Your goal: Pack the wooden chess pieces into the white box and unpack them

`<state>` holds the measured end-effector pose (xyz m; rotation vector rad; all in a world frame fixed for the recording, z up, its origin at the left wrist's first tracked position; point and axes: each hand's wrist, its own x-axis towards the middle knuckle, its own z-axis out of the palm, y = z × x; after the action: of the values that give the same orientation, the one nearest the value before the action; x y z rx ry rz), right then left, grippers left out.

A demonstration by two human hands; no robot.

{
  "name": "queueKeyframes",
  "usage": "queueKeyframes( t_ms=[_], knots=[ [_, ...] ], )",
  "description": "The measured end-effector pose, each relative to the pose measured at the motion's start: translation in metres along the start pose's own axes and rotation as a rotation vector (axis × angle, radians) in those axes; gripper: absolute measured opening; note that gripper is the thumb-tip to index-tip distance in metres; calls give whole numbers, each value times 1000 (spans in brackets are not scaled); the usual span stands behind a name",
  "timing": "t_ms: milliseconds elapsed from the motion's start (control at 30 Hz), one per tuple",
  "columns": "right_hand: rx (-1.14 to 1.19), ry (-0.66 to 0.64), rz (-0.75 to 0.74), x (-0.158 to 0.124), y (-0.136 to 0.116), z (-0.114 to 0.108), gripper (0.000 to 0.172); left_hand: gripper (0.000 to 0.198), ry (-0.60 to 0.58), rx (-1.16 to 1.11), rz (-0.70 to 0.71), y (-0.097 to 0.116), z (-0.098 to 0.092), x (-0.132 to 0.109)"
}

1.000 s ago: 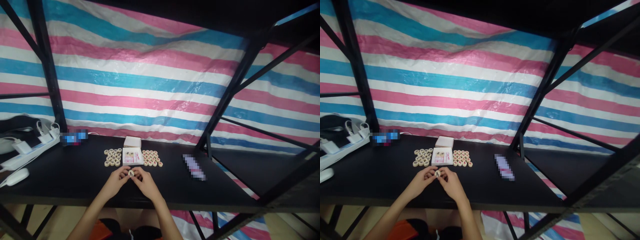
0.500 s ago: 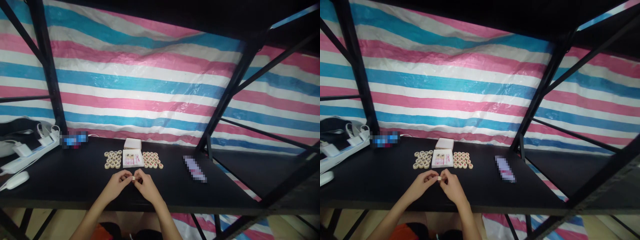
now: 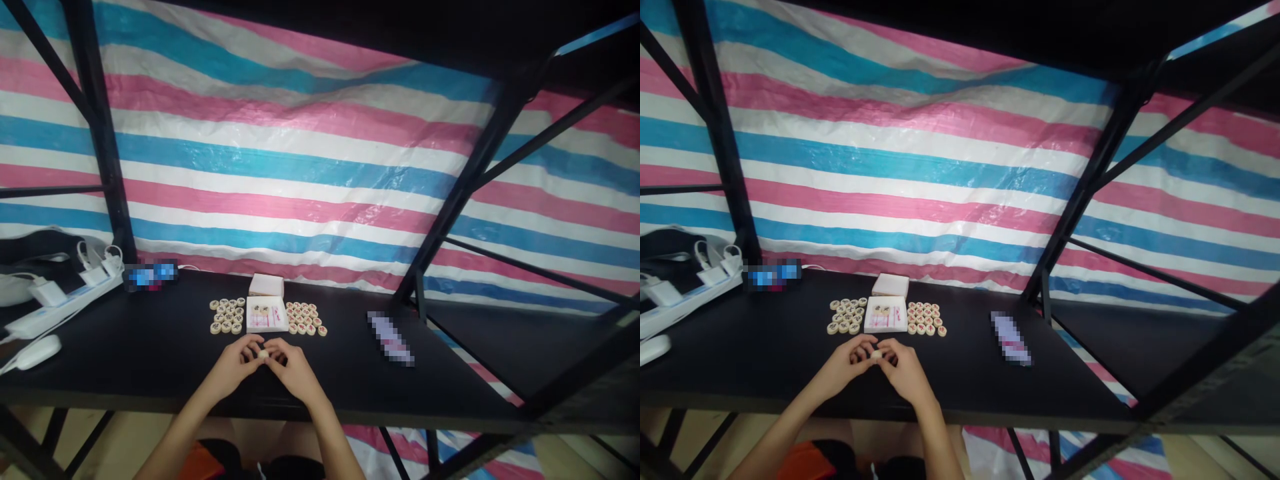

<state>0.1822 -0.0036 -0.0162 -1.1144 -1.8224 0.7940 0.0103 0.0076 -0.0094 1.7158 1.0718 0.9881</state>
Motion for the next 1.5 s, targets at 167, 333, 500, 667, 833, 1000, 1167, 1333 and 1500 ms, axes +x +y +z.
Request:
queueKeyframes(
  t_ms=[167,333,500,667,833,1000,1167,1333,1500],
  knots=[
    [-28,48,-41,1,4,1,17,32,27,59,-1,6,-2,0],
    [22,56,-96,1,1,-1,13,34,-32,29,-12,-2,-4,2],
    [74,64,-112,1,1,0,9,37,5,23,-28,-4,0,1],
    [12,109,-11,2,7,3,28,40,174,133,-6,7,-18,0],
    [-31,95,-10,2,7,5,22,50,335,293,-19,-3,-96,17],
    [-66,93,-29,0,4,5,19,34,310,557,-79,-30,-148,32],
    [-92,88,-30,0,4,5,17,31,230,759,39,-53,-143,33],
    [-94,94,-31,-1,0,4,16,36,170,831,101,-57,-140,28],
    [-88,94,-26,0,-4,4,15,39,149,870,121,-57,-140,27]
  ],
)
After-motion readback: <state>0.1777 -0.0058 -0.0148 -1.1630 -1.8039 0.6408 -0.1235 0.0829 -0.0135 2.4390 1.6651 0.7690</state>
